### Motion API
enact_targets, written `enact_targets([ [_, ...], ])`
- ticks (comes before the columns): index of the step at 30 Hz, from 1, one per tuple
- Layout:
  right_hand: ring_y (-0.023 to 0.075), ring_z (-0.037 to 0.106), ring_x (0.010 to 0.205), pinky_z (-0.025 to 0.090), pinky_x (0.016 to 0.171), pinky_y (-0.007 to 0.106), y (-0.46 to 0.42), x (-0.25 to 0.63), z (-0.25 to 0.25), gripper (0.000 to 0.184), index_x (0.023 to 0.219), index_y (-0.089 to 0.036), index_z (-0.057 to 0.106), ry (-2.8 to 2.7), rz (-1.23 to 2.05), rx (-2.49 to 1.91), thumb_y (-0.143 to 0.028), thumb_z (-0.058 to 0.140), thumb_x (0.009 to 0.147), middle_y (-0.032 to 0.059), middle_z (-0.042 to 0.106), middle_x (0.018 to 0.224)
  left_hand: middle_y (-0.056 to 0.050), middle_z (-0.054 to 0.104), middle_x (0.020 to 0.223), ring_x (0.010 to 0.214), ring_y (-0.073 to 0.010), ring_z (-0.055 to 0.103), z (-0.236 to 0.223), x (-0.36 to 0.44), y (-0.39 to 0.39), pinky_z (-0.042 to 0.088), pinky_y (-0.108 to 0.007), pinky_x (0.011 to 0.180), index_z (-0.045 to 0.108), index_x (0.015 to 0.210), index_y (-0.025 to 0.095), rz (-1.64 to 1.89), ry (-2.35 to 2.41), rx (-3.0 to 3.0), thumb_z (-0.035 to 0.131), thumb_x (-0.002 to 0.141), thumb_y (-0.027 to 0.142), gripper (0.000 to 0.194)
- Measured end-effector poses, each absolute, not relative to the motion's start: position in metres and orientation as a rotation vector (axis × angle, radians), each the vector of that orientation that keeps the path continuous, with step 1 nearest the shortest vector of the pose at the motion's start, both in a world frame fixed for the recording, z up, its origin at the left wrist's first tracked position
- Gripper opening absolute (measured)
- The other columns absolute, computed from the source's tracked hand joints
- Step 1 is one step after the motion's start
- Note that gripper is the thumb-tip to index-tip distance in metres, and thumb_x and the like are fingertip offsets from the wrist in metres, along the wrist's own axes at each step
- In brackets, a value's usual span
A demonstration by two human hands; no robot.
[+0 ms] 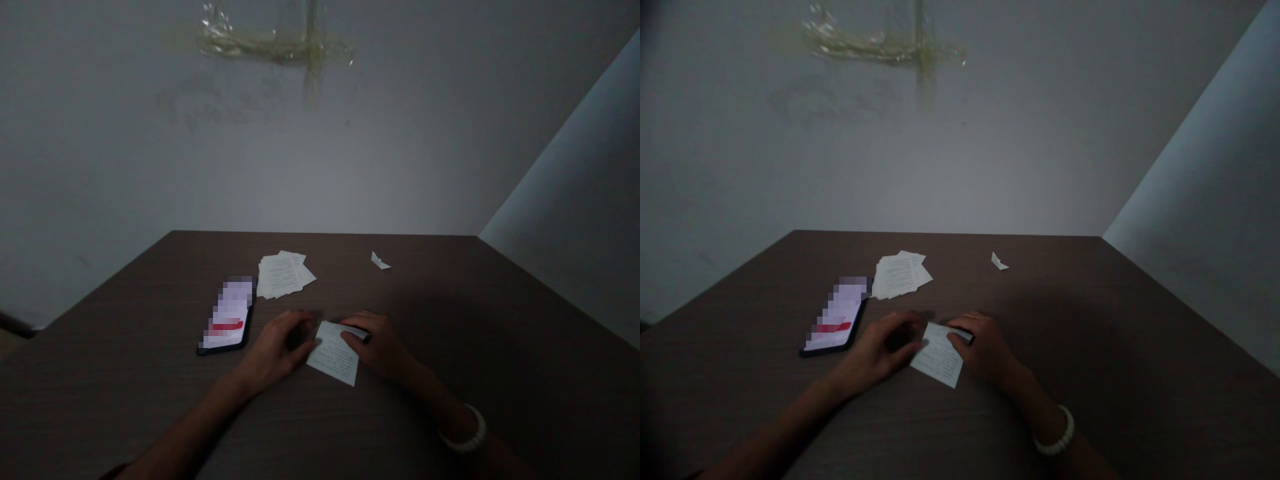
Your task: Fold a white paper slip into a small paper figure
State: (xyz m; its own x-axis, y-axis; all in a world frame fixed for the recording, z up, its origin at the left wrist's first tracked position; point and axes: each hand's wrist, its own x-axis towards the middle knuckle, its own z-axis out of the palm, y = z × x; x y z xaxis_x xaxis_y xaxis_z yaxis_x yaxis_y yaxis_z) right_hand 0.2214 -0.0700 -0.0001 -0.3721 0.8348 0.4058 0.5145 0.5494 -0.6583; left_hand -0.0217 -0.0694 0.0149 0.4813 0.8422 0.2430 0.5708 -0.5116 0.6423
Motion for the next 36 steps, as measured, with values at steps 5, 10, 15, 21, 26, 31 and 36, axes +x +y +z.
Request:
enact_targets([
  [5,0.0174,0.068,0.078,0.049,0.073,0.028,-0.071,0.219,0.006,0.014,0.092,-0.019,0.073,-2.000,0.663,-1.082,-0.015,0.064,0.082,0.0045,0.074,0.088,-0.002,0.068,0.088,0.079,-0.0168,0.064,0.018,-0.020,-0.068,0.051,-0.030,0.073,0.064,0.107,0.020,0.780,1.121,2.100,0.062,0.087,0.030,0.023],
  [10,0.0173,0.068,0.075,0.050,0.070,0.027,-0.074,0.218,0.012,0.013,0.091,-0.019,0.074,-2.002,0.724,-1.093,-0.017,0.064,0.082,0.0042,0.074,0.085,-0.003,0.069,0.081,0.075,-0.0167,0.064,0.021,-0.017,-0.069,0.051,-0.029,0.069,0.070,0.094,0.017,0.804,1.135,2.071,0.063,0.085,0.028,0.016],
  [15,0.0181,0.068,0.074,0.051,0.070,0.029,-0.075,0.216,0.015,0.012,0.089,-0.019,0.074,-2.009,0.738,-1.090,-0.018,0.065,0.081,0.0051,0.075,0.084,-0.004,0.071,0.080,0.074,-0.0176,0.065,0.025,-0.015,-0.069,0.050,-0.028,0.067,0.072,0.086,0.017,0.808,1.146,2.055,0.064,0.083,0.029,0.015],
  [21,0.0212,0.070,0.075,0.054,0.071,0.033,-0.077,0.216,0.012,0.013,0.087,-0.016,0.075,-1.930,0.724,-1.182,-0.025,0.068,0.080,0.0081,0.075,0.084,-0.004,0.073,0.079,0.074,-0.0187,0.065,0.024,-0.017,-0.066,0.051,-0.031,0.069,0.072,0.080,0.016,0.832,1.204,1.880,0.063,0.083,0.032,0.018],
  [26,0.0203,0.071,0.069,0.056,0.061,0.030,-0.075,0.218,0.007,0.017,0.091,-0.015,0.073,-1.744,0.939,-1.163,-0.027,0.066,0.081,0.0064,0.075,0.079,-0.003,0.070,0.075,0.071,-0.0175,0.063,0.023,-0.019,-0.063,0.051,-0.031,0.067,0.071,0.079,0.016,0.898,1.214,1.742,0.065,0.081,0.035,0.020],
  [31,0.0220,0.073,0.074,0.059,0.067,0.033,-0.073,0.219,0.004,0.015,0.088,-0.018,0.071,-1.620,0.981,-1.125,-0.030,0.068,0.080,0.0058,0.076,0.079,-0.004,0.070,0.075,0.070,-0.0177,0.063,0.021,-0.020,-0.062,0.052,-0.034,0.066,0.070,0.078,0.016,0.945,1.220,1.700,0.066,0.081,0.036,0.021],
  [36,0.0235,0.074,0.078,0.061,0.070,0.035,-0.070,0.219,0.000,0.014,0.082,-0.020,0.071,-1.506,1.047,-1.114,-0.033,0.070,0.077,0.0054,0.077,0.082,-0.004,0.070,0.074,0.067,-0.0170,0.064,0.012,-0.021,-0.059,0.053,-0.033,0.064,0.070,0.081,0.017,0.970,1.196,1.711,0.066,0.081,0.036,0.020],
])
